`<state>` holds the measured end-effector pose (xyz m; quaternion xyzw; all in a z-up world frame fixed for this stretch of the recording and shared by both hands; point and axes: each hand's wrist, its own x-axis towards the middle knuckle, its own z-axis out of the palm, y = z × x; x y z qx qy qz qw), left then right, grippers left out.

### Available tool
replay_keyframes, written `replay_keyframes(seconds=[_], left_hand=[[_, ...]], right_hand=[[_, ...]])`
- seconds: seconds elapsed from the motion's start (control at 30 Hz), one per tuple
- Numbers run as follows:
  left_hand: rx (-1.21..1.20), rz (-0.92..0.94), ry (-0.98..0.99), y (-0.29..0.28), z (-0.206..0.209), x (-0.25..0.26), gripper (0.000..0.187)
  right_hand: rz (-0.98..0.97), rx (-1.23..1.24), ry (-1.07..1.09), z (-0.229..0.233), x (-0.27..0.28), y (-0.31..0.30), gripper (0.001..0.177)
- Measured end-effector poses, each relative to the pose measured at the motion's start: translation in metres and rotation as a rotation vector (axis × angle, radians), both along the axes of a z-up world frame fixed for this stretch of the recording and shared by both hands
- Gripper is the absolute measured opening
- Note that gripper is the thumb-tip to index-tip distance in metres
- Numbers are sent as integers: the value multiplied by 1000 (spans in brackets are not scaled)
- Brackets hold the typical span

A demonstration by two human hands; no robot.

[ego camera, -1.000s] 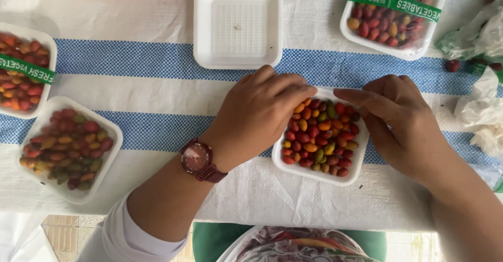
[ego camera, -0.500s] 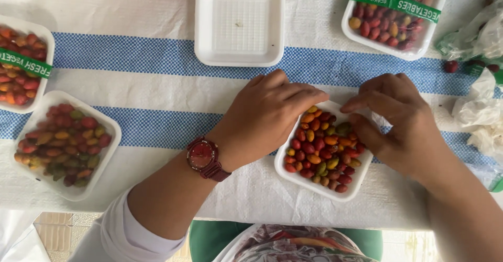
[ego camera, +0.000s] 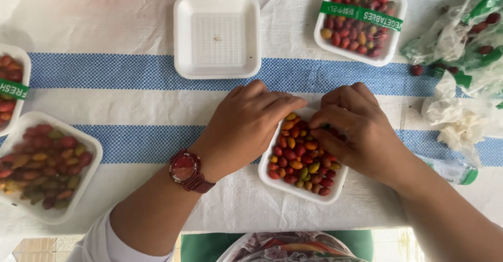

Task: Packing small red and green fruits into white styrofoam trays

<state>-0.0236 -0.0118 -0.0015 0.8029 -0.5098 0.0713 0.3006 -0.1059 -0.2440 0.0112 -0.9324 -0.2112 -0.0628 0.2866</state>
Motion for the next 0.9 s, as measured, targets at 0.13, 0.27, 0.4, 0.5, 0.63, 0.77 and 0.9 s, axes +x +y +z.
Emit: replay_keyframes(seconds=[0.13,0.27,0.4,0.5,0.63,0.77,0.9], left_hand=[[5,-7,-10,0,1,0,39],[11,-8,-15,0,-1,1,39],[23,-4,-14,0,0,1,42],[5,-5,-13,0,-2,0,41],[-6,2,-33,0,-3,1,37],[19,-3,1,1,-1,0,38],[15,-27,-3,1,0,1,45]], right_hand=[[-10,-59,-61,-3,1,-2,17],[-3,-22,-21,1,1,0,14],[19,-9,-30,2,0,1,15],[70,-71,-109,1,1,3,9],[79,-44,-74,-2,-1,2,15],[55,88,-61,5,1,-3,17],[-151,8,-282,15,-7,-71,18]])
